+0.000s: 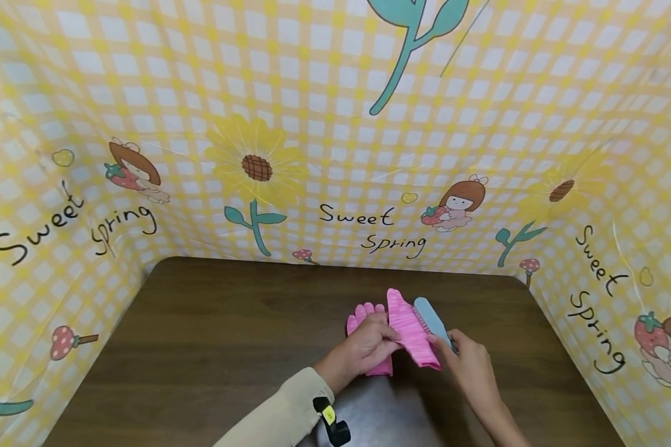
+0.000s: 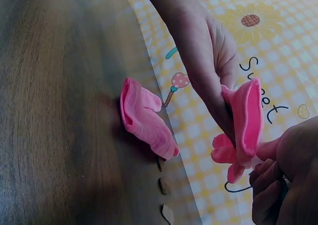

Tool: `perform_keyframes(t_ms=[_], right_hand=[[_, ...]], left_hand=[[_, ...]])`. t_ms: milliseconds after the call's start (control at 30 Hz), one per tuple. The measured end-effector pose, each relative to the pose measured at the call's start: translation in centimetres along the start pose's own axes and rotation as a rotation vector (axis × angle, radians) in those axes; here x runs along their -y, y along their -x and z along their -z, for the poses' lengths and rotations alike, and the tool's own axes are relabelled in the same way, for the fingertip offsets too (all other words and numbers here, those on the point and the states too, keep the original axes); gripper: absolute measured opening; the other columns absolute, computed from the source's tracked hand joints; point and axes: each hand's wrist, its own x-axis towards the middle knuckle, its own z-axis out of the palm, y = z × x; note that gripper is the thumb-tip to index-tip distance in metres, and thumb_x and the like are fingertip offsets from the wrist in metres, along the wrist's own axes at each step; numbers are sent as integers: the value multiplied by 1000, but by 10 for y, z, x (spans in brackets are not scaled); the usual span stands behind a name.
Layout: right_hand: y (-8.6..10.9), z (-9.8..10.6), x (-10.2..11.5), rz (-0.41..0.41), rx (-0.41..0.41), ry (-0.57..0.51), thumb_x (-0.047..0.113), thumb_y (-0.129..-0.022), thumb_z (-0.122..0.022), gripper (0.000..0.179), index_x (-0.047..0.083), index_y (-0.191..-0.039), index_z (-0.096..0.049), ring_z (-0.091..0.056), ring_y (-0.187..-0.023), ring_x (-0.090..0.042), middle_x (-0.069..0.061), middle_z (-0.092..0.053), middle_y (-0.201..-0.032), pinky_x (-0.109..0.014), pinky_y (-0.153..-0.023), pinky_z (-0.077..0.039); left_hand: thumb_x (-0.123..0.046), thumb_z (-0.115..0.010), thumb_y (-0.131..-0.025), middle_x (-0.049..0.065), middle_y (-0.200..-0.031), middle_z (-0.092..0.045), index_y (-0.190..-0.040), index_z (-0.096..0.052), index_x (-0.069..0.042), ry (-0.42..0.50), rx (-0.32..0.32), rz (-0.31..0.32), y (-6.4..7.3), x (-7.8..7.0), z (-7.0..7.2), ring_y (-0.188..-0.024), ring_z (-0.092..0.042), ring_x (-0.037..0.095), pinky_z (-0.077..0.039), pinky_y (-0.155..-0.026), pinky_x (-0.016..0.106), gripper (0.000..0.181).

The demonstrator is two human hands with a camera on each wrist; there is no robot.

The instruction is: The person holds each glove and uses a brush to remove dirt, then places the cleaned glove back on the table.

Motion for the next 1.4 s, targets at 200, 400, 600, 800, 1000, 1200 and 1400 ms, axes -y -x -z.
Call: perform_keyframes(t_ms=[200, 400, 600, 800, 1000, 1200, 1400], right_hand=[[0, 1, -4, -14, 10, -2, 42, -97, -67, 38, 5, -99, -70, -49, -64, -18, -2, -58, -70, -29, -54, -38], [-2, 0, -10, -53, 8, -3, 46, -96, -67, 41, 5, -95, -69, -49, -64, -19, -4, -54, -68, -30, -54, -38], [-5, 4, -19, -73, -2, -16, 45, -99, -64, 44, 1, -100, -67, -49, -54, -15, -2, -53, -63, -28, -48, -39], [-2, 12, -13, -62, 1, -62, 46, -100, -62, 45, 1, -105, -68, -47, -52, -14, -2, -52, -63, -26, -45, -38], [7, 4, 13, 36, 71, -94, 44, -97, -67, 35, 9, -96, -68, -43, -57, -10, 3, -50, -65, -24, -50, -37], [11, -5, 22, 84, 32, -32, 40, -95, -70, 29, 12, -90, -66, -44, -60, -11, 5, -47, -63, -24, -53, -36], [7, -3, 17, 59, 18, -7, 41, -96, -69, 33, 9, -98, -70, -45, -60, -13, 4, -49, -63, -26, -53, -36]], left_hand=[[21, -25, -89, 30, -166, -17, -156, -17, 14, 4, 7, 9, 1, 0, 0, -157, -13, 39, -11, -128, 58, 68], [20, -24, -88, 31, -166, -15, -156, -14, 14, -19, 15, 15, 3, 2, 3, -157, -11, 39, -10, -128, 58, 69], [21, -26, -85, 28, -164, -25, -152, -23, 15, -47, -6, -21, 2, 2, 3, -153, -25, 33, -16, -128, 57, 67], [21, -29, -82, 16, -144, -52, -139, -37, 15, -79, -69, -55, 0, -1, 4, -132, -47, 19, -26, -126, 53, 58], [22, -30, -85, 13, -142, -53, -143, -37, 14, -66, -44, -38, -1, -2, -2, -140, -42, 24, -25, -127, 51, 59], [22, -30, -87, 24, -164, -29, -151, -27, 13, -38, -50, -15, 1, -3, -8, -156, -20, 36, -17, -129, 52, 65], [22, -28, -88, 27, -165, -25, -155, -21, 14, -31, -31, -5, 1, -5, -5, -156, -18, 38, -14, -128, 55, 68]])
